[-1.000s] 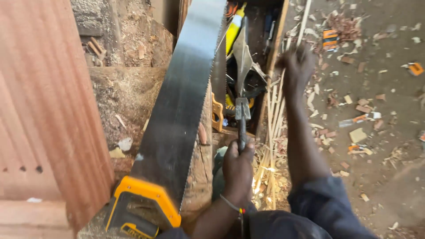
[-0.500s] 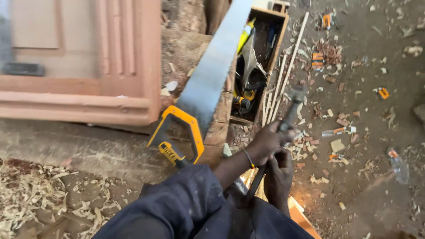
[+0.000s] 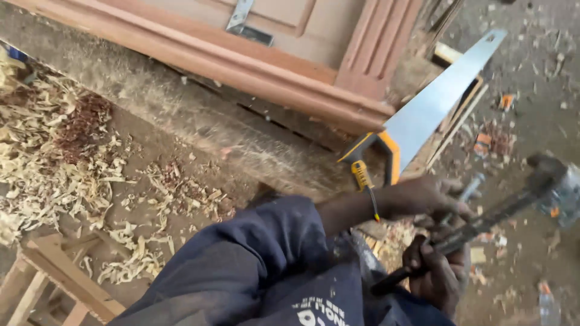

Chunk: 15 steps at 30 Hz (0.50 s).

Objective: Hammering nails into a wooden frame to secure the components together.

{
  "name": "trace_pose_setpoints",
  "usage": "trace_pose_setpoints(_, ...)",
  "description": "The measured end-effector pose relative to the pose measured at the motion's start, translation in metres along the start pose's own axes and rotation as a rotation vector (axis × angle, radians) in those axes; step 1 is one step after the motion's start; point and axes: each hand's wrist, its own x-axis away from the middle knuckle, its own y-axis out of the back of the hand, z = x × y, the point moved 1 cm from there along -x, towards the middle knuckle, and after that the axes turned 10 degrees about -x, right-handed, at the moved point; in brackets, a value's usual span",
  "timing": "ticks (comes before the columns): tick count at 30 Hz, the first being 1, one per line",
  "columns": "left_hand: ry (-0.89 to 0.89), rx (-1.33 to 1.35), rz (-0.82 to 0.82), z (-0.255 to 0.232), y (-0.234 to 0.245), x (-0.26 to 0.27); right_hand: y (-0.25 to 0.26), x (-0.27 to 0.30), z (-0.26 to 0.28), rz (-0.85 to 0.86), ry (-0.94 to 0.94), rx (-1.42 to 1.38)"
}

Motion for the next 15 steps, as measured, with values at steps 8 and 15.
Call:
trace_pose_setpoints(8,-0.192,-0.125,-0.262,-0.152,0.075,0.200,-0.128,0.048,-0.041,0.041,0.238,0.227)
trace_pose_setpoints(15,-0.642,-0.665,-0.599,-0.187,0.149,0.189,-0.186,0.078,-0.020,-0.056,0.416,0.414)
